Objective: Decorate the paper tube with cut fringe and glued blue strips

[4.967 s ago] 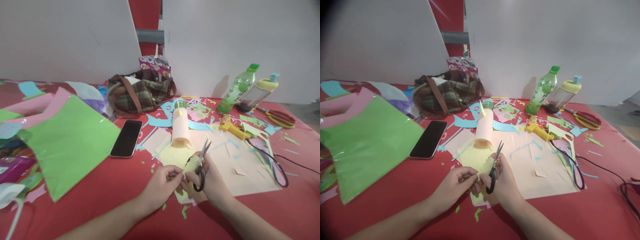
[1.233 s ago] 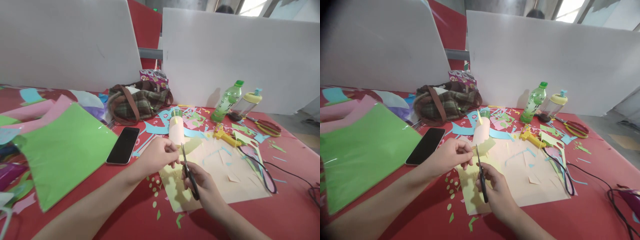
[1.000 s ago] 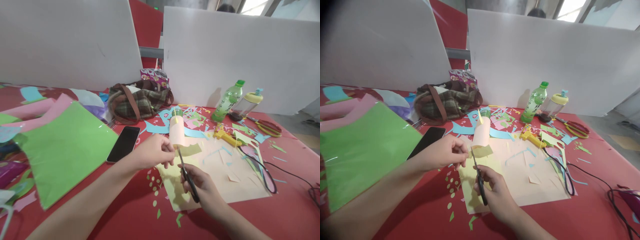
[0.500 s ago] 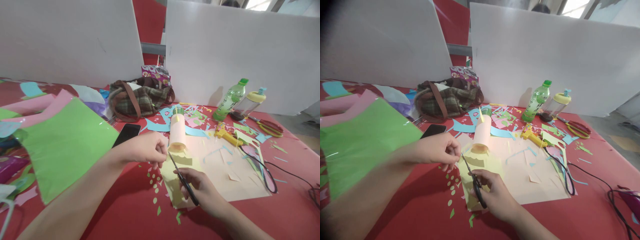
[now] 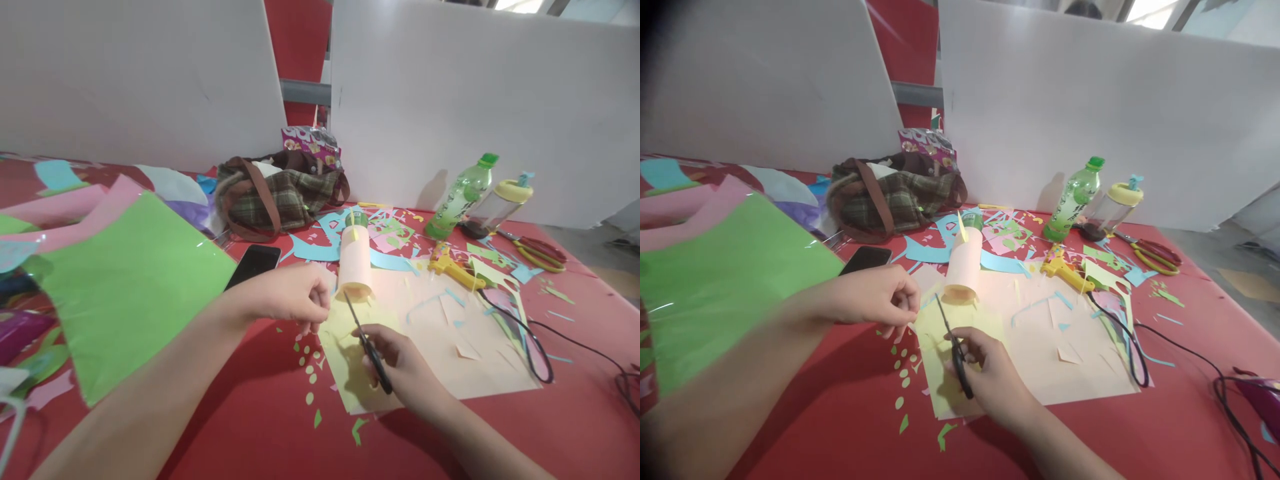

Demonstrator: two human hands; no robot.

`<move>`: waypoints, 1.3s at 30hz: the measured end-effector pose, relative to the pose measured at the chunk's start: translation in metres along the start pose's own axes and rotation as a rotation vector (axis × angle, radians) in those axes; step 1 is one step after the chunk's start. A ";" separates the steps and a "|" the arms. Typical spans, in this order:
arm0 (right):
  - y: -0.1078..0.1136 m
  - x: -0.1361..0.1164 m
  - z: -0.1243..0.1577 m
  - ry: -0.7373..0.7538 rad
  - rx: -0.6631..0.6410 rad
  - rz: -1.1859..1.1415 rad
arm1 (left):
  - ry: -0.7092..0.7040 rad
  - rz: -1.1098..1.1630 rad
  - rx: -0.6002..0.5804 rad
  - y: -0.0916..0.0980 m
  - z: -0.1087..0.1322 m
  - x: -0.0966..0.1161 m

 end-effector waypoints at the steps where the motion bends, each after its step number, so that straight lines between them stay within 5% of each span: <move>1: 0.001 -0.001 0.000 0.012 0.011 -0.027 | -0.005 0.006 0.002 -0.001 -0.001 0.001; 7: 0.002 -0.020 0.001 0.184 0.019 -0.156 | -0.063 0.029 -0.012 -0.015 -0.009 0.008; 16: 0.017 -0.016 0.001 0.245 0.262 -0.215 | -0.101 0.111 0.011 -0.043 -0.016 0.020; 21: 0.019 -0.013 0.000 0.234 0.284 -0.207 | -0.084 0.173 0.007 -0.054 -0.017 0.022; 39: 0.025 -0.012 0.001 0.219 0.383 -0.189 | -0.101 0.235 0.176 -0.052 -0.024 0.020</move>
Point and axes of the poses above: each hand's wrist, its own z-axis away from the middle knuckle, its own y-axis out of the back of the hand, x = y × z, the point moved 6 cm from there along -z, towards the middle knuckle, and after that the axes turned 10 degrees about y, right-handed, at the moved point
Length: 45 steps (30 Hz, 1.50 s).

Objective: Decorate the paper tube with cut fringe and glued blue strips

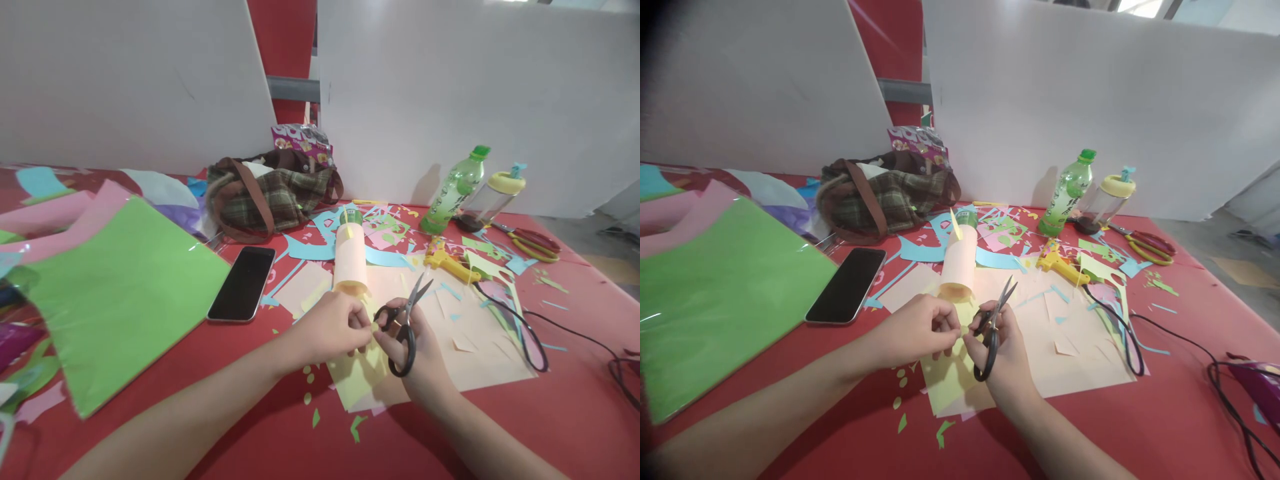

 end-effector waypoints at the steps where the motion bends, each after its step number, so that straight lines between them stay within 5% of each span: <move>1: 0.000 0.000 0.000 0.003 0.002 0.003 | 0.001 -0.003 0.002 0.000 0.000 0.000; 27: 0.003 -0.005 -0.001 0.030 0.037 -0.031 | -0.045 0.040 -0.133 -0.005 -0.001 0.003; 34: -0.003 -0.006 0.000 -0.002 -0.045 -0.014 | -0.144 -0.180 -0.141 0.013 0.007 0.012; 45: -0.011 -0.005 0.005 -0.014 -0.214 -0.027 | -0.252 -0.258 -0.239 0.004 0.006 0.010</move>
Point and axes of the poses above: each hand's wrist, its own z-axis away from the middle knuckle, its own y-axis out of the back of the hand, x = y × z, the point moved 6 cm from there along -z, towards the middle knuckle, and after that the axes turned 10 degrees about y, right-handed, at the moved point
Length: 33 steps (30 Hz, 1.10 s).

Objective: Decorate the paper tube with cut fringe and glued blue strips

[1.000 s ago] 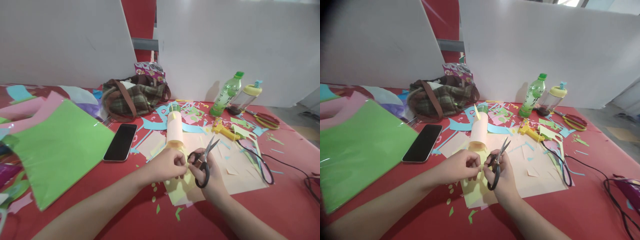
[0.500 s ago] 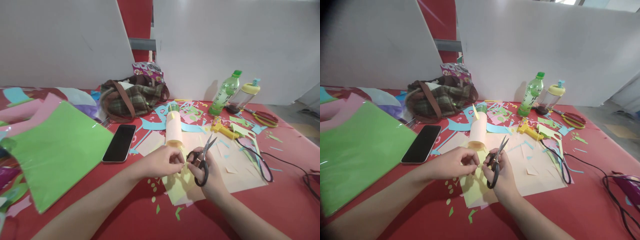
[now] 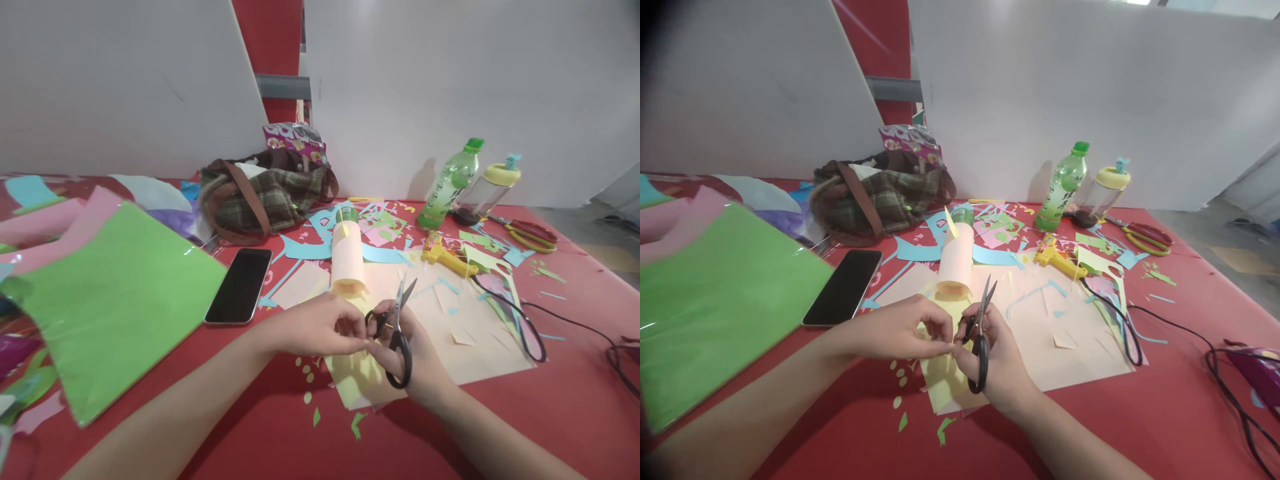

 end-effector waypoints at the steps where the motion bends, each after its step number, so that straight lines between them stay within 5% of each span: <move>1: -0.001 -0.001 0.000 0.002 -0.011 -0.007 | -0.007 -0.002 -0.011 -0.001 0.000 0.000; 12: 0.001 0.004 0.000 -0.038 0.011 -0.017 | -0.002 0.055 0.021 0.001 0.000 0.000; 18: -0.001 0.007 0.000 -0.053 0.016 -0.116 | 0.033 0.411 0.473 0.030 0.001 -0.010; 21: -0.008 0.005 0.001 -0.100 -0.049 -0.128 | 0.019 0.574 0.593 0.036 0.004 -0.015; 33: -0.015 -0.004 0.007 -0.054 -0.253 -0.074 | 0.043 0.530 0.598 0.028 0.009 0.002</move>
Point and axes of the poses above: each hand's wrist, its own z-axis away from the middle knuckle, its own y-axis out of the back of the hand, x = y × z, the point moved 6 cm from there along -z, towards the middle knuckle, and after that the axes turned 10 degrees about y, right-handed, at the moved point
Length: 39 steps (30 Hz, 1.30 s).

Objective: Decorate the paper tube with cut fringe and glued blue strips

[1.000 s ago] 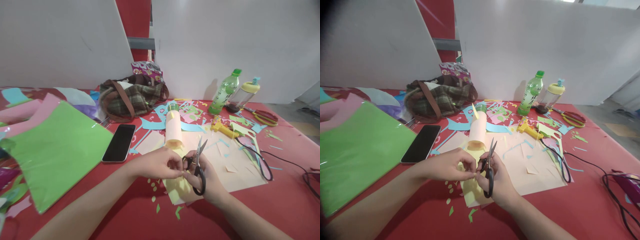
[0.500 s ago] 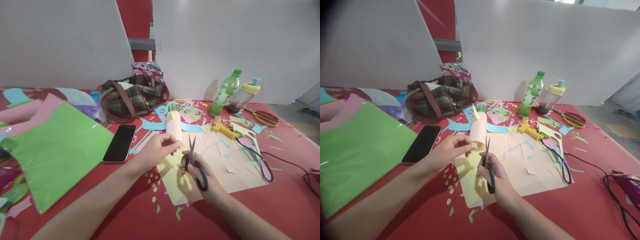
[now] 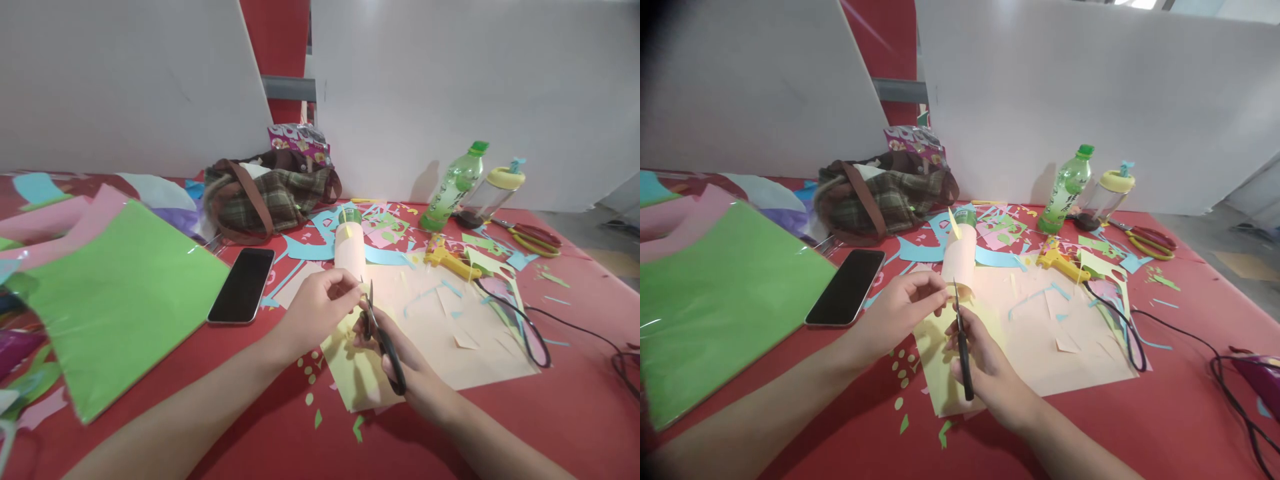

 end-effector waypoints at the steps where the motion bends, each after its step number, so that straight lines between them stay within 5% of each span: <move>1: 0.001 0.000 0.000 -0.001 0.001 0.006 | -0.012 -0.003 -0.006 -0.001 0.001 0.000; 20: 0.006 0.003 -0.001 0.080 0.081 0.023 | 0.007 -0.060 0.022 -0.009 0.004 -0.006; 39: 0.004 0.004 -0.001 0.086 0.082 0.024 | 0.077 0.263 -0.064 -0.025 0.008 -0.020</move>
Point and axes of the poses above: each hand's wrist, its own z-axis away from the middle knuckle, its own y-axis out of the back of the hand, x = y × z, the point moved 6 cm from there along -z, towards the middle knuckle, and after that the axes turned 10 degrees about y, right-handed, at the moved point
